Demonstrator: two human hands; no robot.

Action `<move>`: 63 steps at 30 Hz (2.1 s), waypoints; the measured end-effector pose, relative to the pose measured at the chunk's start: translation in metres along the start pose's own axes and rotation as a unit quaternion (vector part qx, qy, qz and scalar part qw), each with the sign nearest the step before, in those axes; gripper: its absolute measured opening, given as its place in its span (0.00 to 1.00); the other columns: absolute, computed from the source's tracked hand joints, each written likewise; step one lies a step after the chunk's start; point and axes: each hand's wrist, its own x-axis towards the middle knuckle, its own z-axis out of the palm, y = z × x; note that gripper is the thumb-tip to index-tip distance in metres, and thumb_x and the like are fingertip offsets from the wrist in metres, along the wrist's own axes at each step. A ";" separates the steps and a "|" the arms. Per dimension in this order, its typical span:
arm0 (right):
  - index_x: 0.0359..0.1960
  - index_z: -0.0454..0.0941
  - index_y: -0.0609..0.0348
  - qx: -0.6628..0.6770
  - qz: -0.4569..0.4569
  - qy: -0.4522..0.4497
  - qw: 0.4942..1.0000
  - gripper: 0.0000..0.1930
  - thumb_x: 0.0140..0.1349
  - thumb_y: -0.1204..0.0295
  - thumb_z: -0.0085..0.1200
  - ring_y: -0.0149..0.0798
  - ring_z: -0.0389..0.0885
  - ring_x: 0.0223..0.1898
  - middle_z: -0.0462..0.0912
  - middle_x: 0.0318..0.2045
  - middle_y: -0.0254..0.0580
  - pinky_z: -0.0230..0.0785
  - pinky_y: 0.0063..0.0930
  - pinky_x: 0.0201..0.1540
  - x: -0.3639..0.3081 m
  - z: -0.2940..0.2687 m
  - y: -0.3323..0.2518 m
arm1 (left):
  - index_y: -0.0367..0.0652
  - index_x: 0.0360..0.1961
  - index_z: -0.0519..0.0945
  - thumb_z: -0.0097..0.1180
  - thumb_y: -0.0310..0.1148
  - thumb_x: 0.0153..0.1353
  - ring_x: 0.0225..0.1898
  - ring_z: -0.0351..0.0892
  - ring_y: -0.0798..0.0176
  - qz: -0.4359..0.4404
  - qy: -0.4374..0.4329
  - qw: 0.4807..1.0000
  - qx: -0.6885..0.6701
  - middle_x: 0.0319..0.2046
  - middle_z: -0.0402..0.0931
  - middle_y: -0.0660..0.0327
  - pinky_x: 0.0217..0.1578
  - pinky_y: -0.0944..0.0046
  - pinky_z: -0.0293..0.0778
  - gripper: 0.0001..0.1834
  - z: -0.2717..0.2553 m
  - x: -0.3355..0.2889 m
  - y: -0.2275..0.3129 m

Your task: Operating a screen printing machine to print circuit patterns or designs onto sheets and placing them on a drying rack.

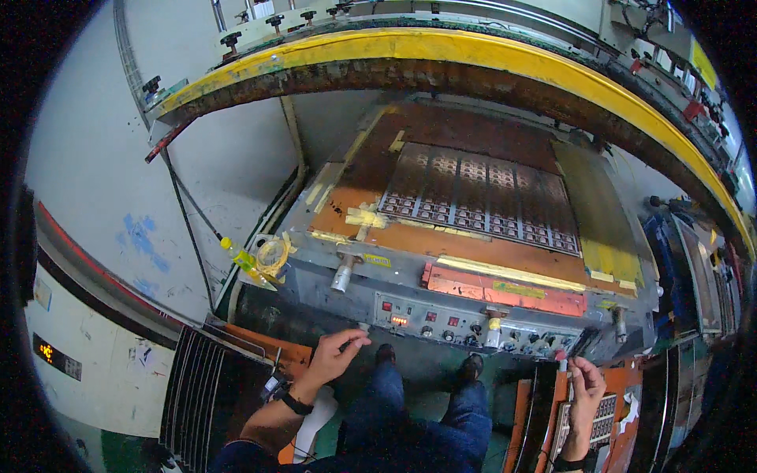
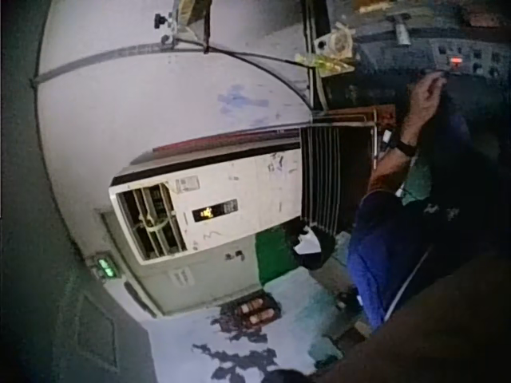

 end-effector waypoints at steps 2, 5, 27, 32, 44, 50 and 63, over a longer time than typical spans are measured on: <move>0.44 0.78 0.67 0.023 0.016 -0.008 1.000 0.11 0.64 0.74 0.56 0.31 0.80 0.43 0.83 0.40 0.40 0.69 0.22 0.48 -0.010 0.002 0.000 | 0.39 0.44 0.81 0.56 0.27 0.62 0.38 0.84 0.54 0.048 -0.011 0.998 0.035 0.36 0.83 0.55 0.37 0.63 0.77 0.10 0.002 0.004 0.003; 0.44 0.78 0.68 0.027 0.023 -0.013 0.999 0.10 0.65 0.74 0.56 0.32 0.80 0.43 0.83 0.40 0.41 0.70 0.23 0.49 -0.024 0.009 -0.001 | 0.39 0.42 0.81 0.56 0.27 0.61 0.36 0.83 0.54 0.064 0.010 0.991 0.119 0.34 0.83 0.55 0.36 0.63 0.76 0.09 -0.010 0.023 0.013; 0.34 0.78 0.67 -0.025 -0.309 0.185 0.933 0.07 0.67 0.77 0.49 0.29 0.75 0.33 0.79 0.30 0.38 0.66 0.21 0.37 0.049 0.012 -0.077 | 0.35 0.31 0.77 0.45 0.36 0.70 0.27 0.75 0.67 0.177 0.246 0.953 -0.001 0.24 0.77 0.59 0.32 0.67 0.70 0.16 -0.072 0.111 0.086; 0.23 0.73 0.66 -0.069 -0.360 0.180 0.913 0.11 0.64 0.74 0.54 0.26 0.66 0.22 0.71 0.19 0.35 0.58 0.24 0.25 0.122 0.025 -0.089 | 0.38 0.31 0.78 0.46 0.39 0.71 0.22 0.67 0.75 0.142 0.311 0.935 -0.095 0.21 0.72 0.66 0.24 0.74 0.62 0.17 -0.077 0.185 0.104; 0.16 0.71 0.60 -0.166 -0.340 0.186 0.907 0.15 0.56 0.68 0.60 0.46 0.72 0.16 0.71 0.14 0.46 0.61 0.37 0.20 0.147 0.035 -0.049 | 0.43 0.34 0.80 0.49 0.46 0.69 0.19 0.62 0.80 -0.048 0.273 0.949 -0.152 0.19 0.68 0.73 0.19 0.77 0.54 0.18 -0.065 0.215 0.063; 0.14 0.70 0.57 -0.184 -0.385 0.190 0.884 0.15 0.55 0.69 0.60 0.47 0.75 0.17 0.72 0.14 0.43 0.65 0.38 0.20 0.145 0.036 -0.053 | 0.43 0.35 0.81 0.49 0.46 0.69 0.20 0.63 0.80 0.001 0.274 0.956 -0.101 0.20 0.70 0.72 0.20 0.77 0.53 0.18 -0.060 0.212 0.064; 0.20 0.73 0.63 -0.215 -0.239 0.166 0.932 0.11 0.59 0.74 0.57 0.34 0.71 0.18 0.71 0.16 0.40 0.61 0.28 0.23 0.026 -0.095 0.039 | 0.40 0.40 0.79 0.48 0.44 0.70 0.22 0.63 0.78 -0.016 0.238 0.958 -0.159 0.22 0.70 0.70 0.21 0.75 0.55 0.18 -0.083 0.223 0.045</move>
